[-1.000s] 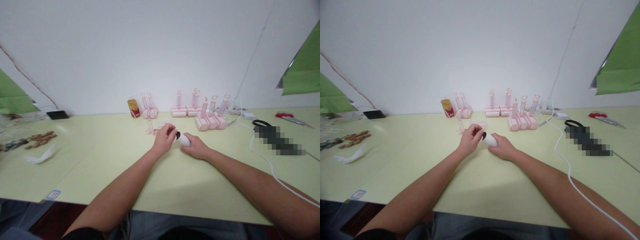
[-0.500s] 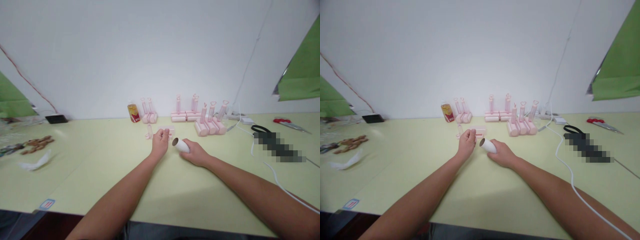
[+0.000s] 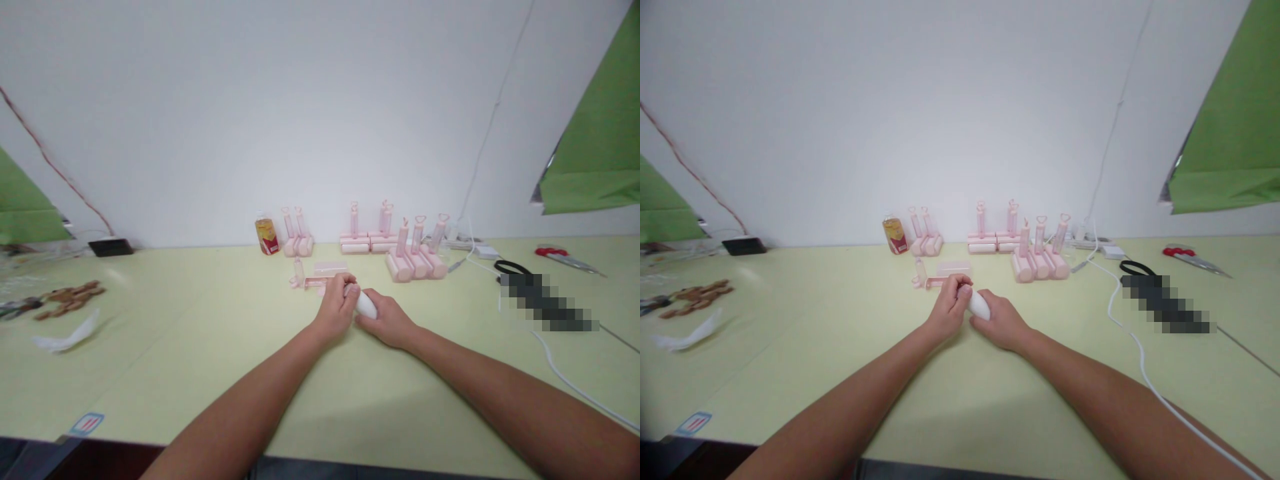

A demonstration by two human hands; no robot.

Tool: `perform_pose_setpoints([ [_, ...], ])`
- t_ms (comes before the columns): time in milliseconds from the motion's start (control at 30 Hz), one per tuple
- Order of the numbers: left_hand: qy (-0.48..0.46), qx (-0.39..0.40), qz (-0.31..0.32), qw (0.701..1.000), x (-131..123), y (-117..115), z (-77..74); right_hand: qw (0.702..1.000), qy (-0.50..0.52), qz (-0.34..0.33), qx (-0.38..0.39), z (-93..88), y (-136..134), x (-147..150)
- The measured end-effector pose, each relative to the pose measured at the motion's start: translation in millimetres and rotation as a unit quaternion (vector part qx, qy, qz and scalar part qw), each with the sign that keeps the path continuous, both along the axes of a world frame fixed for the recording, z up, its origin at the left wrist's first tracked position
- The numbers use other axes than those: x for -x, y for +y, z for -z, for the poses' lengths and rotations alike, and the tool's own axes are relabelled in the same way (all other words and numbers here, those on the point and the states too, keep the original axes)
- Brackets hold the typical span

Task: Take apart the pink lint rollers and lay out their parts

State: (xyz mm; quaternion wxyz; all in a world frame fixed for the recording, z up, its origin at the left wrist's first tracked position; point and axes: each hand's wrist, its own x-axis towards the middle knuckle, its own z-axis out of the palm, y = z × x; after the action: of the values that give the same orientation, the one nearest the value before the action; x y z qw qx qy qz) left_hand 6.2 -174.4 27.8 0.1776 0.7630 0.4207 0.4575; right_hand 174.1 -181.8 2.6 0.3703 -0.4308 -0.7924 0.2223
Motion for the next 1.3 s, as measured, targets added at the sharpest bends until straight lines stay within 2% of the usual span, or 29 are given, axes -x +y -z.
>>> perform_pose_setpoints([
  [267,-0.003,0.014,0.063,0.998,2,0,3.3,0.997,0.045,-0.056,-0.013,-6.0,-6,3],
  [567,-0.002,0.029,0.066,0.997,-2,0,3.0,0.994,0.061,-0.078,-0.047,-13.7,-3,3],
  [700,-0.020,0.001,0.020,1.000,-1,5,3.4,0.996,0.068,-0.039,-0.046,-11.7,0,1],
  [867,-0.051,-0.107,-0.106,0.987,3,8,-4.8,0.997,0.065,0.025,-0.016,-8.6,6,-2],
  [933,-0.042,-0.123,-0.122,0.984,3,7,-7.9,0.997,0.069,0.032,-0.022,-7.0,8,-3],
  [967,-0.023,-0.103,-0.103,0.989,2,6,-8.8,0.996,0.077,0.029,-0.027,-6.2,8,-4],
  [1067,0.041,0.041,-0.005,0.998,-2,3,-8.9,0.995,0.098,0.008,-0.028,-4.8,10,-5],
  [1133,0.026,0.106,0.023,0.994,-6,1,-8.0,0.994,0.105,0.011,-0.026,-5.5,9,-4],
  [1200,-0.023,0.117,0.030,0.992,-10,0,-7.5,0.993,0.113,0.016,-0.030,-6.9,8,-3],
  [1300,-0.092,0.102,0.029,0.990,-12,2,-8.4,0.990,0.140,-0.019,-0.028,-6.5,14,-4],
])
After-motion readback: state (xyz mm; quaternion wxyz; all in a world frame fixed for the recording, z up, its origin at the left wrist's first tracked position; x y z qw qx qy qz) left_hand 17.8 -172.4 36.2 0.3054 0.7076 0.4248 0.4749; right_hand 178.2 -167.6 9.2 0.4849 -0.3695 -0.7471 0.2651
